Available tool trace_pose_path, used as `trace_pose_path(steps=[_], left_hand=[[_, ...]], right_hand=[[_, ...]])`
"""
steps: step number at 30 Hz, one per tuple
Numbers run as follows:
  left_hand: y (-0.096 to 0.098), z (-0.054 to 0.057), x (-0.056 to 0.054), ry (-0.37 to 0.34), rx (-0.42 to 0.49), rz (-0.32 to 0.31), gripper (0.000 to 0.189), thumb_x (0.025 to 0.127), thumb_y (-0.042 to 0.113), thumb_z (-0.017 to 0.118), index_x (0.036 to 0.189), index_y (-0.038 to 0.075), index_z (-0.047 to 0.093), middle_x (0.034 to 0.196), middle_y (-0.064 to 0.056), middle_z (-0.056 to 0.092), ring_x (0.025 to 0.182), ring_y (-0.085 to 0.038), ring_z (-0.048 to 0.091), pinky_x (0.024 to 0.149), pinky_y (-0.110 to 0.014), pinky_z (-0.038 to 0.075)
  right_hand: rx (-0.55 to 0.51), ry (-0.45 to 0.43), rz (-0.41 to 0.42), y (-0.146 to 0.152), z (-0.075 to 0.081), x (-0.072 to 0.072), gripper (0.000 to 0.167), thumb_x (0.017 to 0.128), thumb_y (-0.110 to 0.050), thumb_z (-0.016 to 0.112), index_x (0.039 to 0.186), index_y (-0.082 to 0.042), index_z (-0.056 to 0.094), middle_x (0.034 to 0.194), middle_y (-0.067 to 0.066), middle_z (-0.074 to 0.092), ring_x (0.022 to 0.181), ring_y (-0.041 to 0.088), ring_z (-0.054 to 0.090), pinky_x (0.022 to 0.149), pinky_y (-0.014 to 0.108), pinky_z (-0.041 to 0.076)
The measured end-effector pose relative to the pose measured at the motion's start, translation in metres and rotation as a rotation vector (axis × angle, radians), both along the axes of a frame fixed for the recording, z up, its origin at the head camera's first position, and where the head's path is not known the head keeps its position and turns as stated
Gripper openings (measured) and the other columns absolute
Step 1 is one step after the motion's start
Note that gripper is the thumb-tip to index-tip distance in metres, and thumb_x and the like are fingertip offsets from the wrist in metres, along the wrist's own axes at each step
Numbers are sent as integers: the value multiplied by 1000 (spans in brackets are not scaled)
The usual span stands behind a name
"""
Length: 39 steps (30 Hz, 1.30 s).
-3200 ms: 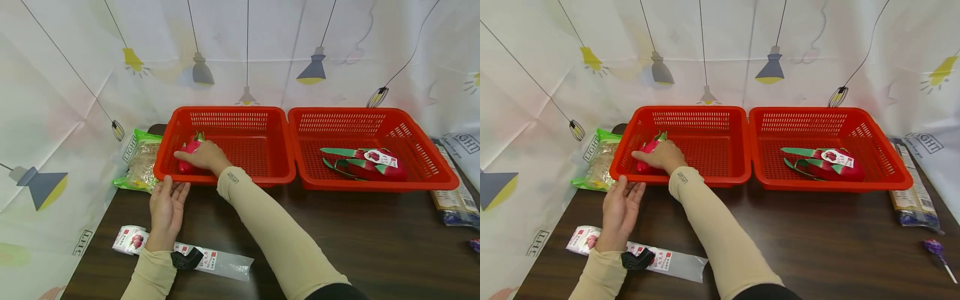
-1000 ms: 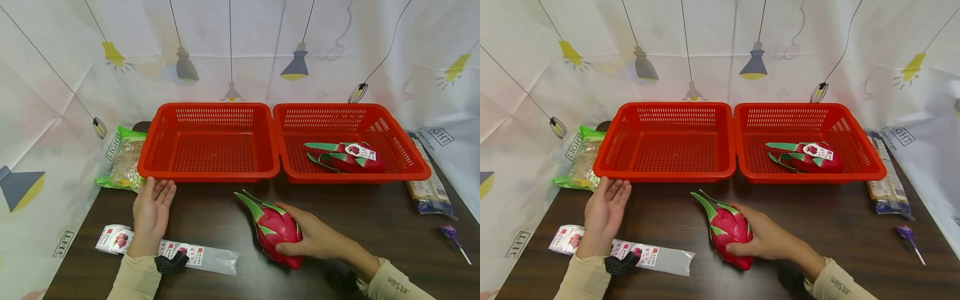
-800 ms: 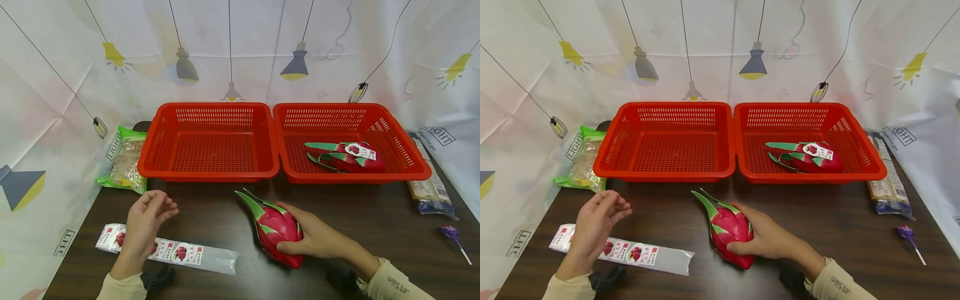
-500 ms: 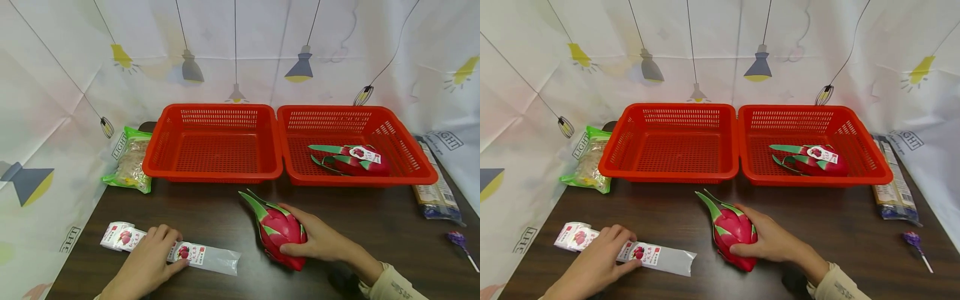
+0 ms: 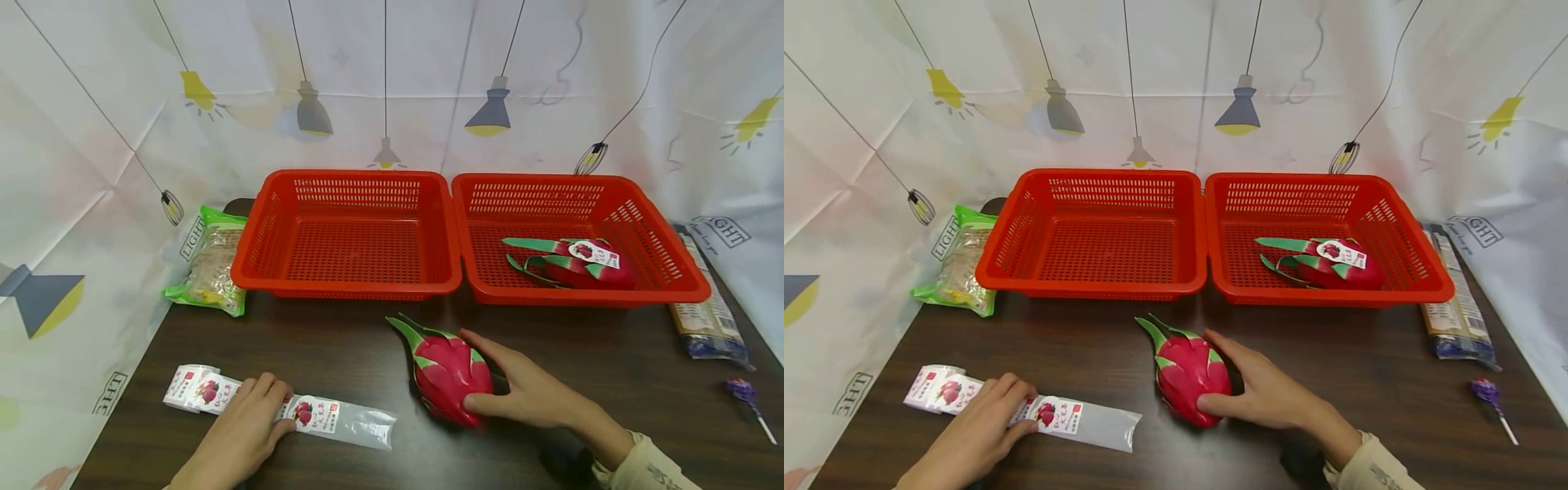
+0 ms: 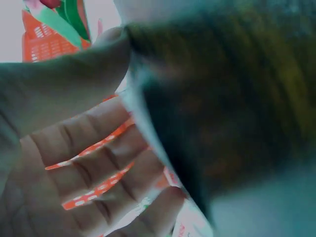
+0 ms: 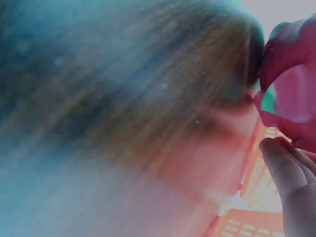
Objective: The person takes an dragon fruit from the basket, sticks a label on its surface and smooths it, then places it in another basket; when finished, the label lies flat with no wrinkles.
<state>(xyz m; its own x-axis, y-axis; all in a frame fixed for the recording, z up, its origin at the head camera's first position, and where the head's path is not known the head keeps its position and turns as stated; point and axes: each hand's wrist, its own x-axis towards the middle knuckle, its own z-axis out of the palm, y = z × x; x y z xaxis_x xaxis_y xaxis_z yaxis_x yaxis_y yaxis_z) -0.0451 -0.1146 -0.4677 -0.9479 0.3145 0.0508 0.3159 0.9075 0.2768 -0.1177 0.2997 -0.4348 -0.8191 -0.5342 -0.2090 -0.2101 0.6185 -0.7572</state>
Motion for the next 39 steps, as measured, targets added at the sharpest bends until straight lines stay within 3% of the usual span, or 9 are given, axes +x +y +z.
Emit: trace_pose_path(steps=[3,7,13,17,21,24,27,31,39], left_hand=[[1,-1,0,46,13,-6,31,77,23,88,98,16,66,93,7,57,89,-14,54,85,-34,49],[3,4,-1,34,31,19,23,81,19,86,97,18,68,91,10,59,86,-10,56,78,-31,51],[3,29,-3,28,102,-6,19,84,20,84,96,24,70,90,18,59,80,-1,51,69,-24,49],[5,45,-4,62,157,-62,21,84,21,84,99,26,69,92,22,58,81,3,49,68,-21,48],[8,52,-4,128,224,-131,23,84,18,83,100,26,69,95,24,59,83,4,52,68,-20,48],[12,55,-4,141,269,-167,24,85,17,83,101,27,69,96,24,60,85,4,54,71,-20,50],[15,58,-3,137,307,-184,25,85,16,82,102,28,68,97,25,60,87,5,56,72,-20,51],[18,59,-2,125,345,-197,25,86,16,81,103,29,68,99,25,61,88,5,57,73,-21,53],[15,54,-7,47,467,-259,25,88,13,80,105,27,69,99,23,64,88,6,60,75,-20,54]], right_hand=[[4,-4,3,-1,2,-1,88,88,-44,74,158,-11,33,153,8,48,136,33,49,97,32,56],[6,37,15,-2,8,-2,85,90,-43,73,159,-14,33,156,9,47,137,35,50,98,37,58],[-37,194,28,-21,37,-4,77,93,-37,73,158,-22,34,160,-3,44,143,22,49,109,42,51],[-105,292,153,-65,62,-4,59,97,-32,71,149,-21,47,142,-6,60,124,11,62,100,36,56],[0,335,304,-114,75,0,38,100,-33,66,136,-20,61,117,-9,70,104,4,65,86,28,57],[125,355,379,-140,73,5,35,100,-36,66,132,-21,63,110,-10,72,97,5,64,80,24,53],[163,366,416,-154,66,7,31,100,-31,66,129,-20,64,95,-9,71,82,4,60,68,19,48],[82,355,414,-160,57,10,24,100,-23,65,124,-18,65,80,-9,66,66,-2,49,57,13,40],[-52,398,423,-158,47,12,21,101,-17,63,122,-18,67,74,-12,59,60,-4,39,55,8,32]])
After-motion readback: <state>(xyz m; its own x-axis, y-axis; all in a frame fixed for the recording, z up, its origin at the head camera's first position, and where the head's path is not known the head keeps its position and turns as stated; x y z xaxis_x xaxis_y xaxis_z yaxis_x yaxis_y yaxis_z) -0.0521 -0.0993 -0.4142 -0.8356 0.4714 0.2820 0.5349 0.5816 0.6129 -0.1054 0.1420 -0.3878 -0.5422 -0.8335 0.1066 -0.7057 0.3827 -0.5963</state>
